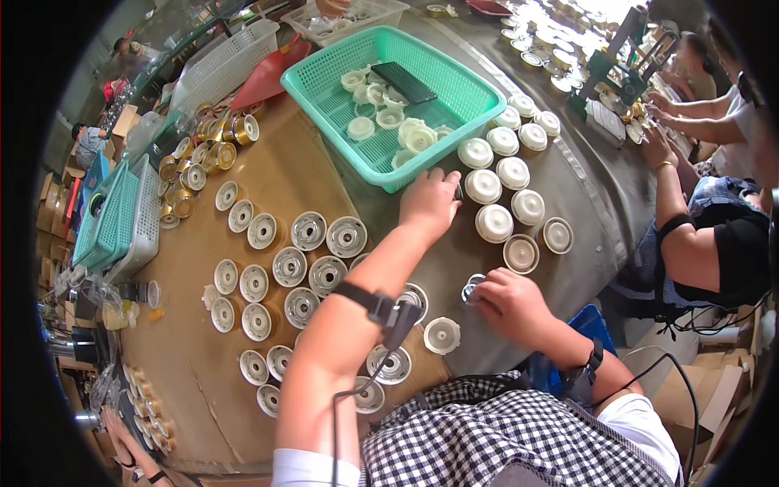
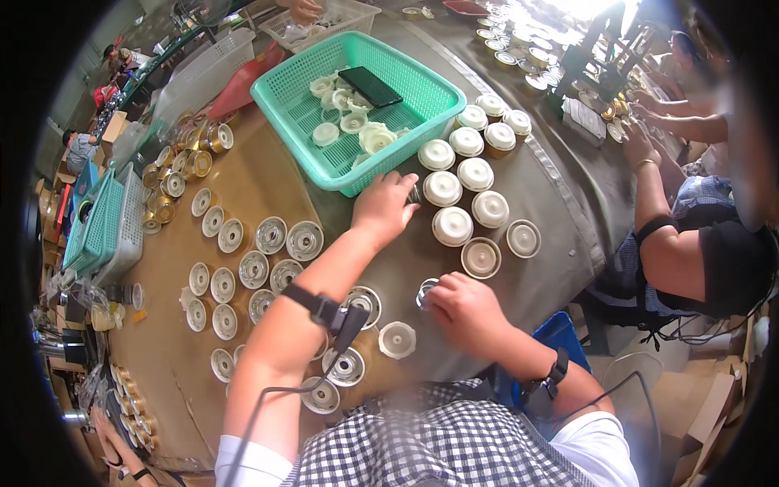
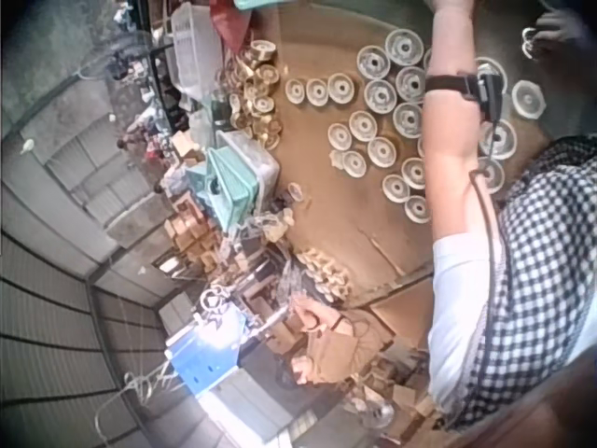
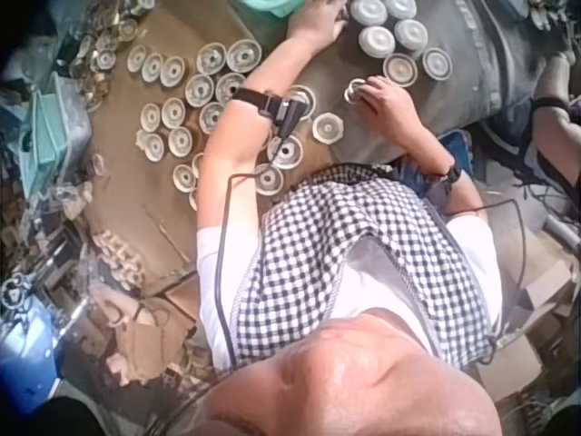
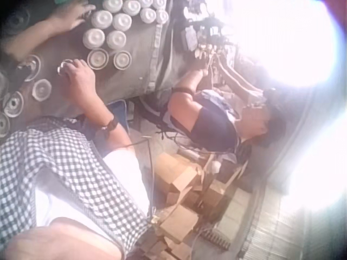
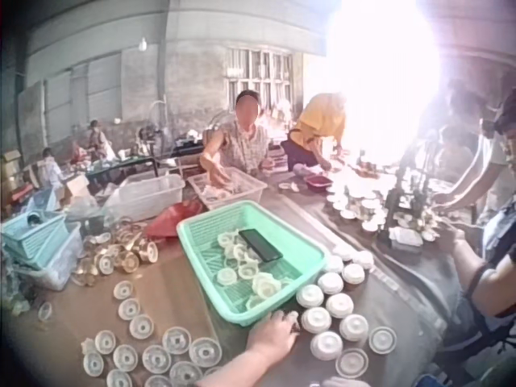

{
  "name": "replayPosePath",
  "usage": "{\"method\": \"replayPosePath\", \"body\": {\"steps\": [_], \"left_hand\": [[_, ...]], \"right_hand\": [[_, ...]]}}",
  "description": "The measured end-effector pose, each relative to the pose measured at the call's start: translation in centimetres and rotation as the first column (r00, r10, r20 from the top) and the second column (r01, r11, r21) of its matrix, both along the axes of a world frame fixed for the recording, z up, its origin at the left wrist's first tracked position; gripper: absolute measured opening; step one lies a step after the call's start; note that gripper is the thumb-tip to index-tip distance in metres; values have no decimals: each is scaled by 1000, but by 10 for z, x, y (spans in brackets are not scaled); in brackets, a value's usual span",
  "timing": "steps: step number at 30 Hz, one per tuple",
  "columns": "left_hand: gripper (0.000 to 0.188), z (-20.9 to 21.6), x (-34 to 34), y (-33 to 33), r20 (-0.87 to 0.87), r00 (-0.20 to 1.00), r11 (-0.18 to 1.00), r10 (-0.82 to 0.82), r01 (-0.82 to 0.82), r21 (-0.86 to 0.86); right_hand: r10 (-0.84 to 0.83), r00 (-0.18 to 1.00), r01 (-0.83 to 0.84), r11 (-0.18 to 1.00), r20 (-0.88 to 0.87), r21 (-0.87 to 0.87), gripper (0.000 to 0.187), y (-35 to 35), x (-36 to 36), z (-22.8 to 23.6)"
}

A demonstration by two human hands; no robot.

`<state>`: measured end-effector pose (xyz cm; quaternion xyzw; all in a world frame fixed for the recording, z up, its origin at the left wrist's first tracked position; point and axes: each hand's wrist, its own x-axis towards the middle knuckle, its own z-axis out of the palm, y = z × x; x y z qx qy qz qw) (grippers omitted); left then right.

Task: Assembling plastic and metal components into circular housings at a manufacturing table.

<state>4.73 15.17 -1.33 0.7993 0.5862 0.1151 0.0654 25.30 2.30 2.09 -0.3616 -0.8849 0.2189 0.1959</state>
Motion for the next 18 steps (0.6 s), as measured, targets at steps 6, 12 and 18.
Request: {"method": "replayPosePath", "body": {"steps": [6,12,18], "left_hand": [[46,93,-75,-106,979,148,983,142,96,-157],[43,117,-179,-261,970,-111,916,218,-319,-242],[41,74,-167,-370,887,-199,783,417,-417,-462]], "right_hand": [[-161,944,137,985,-288,-102,15,16,-10,34],[322,808,-432,893,-493,-124,16,-18,-114,42],[351,766,-528,821,-539,-215,18,-39,-199,22]]}}
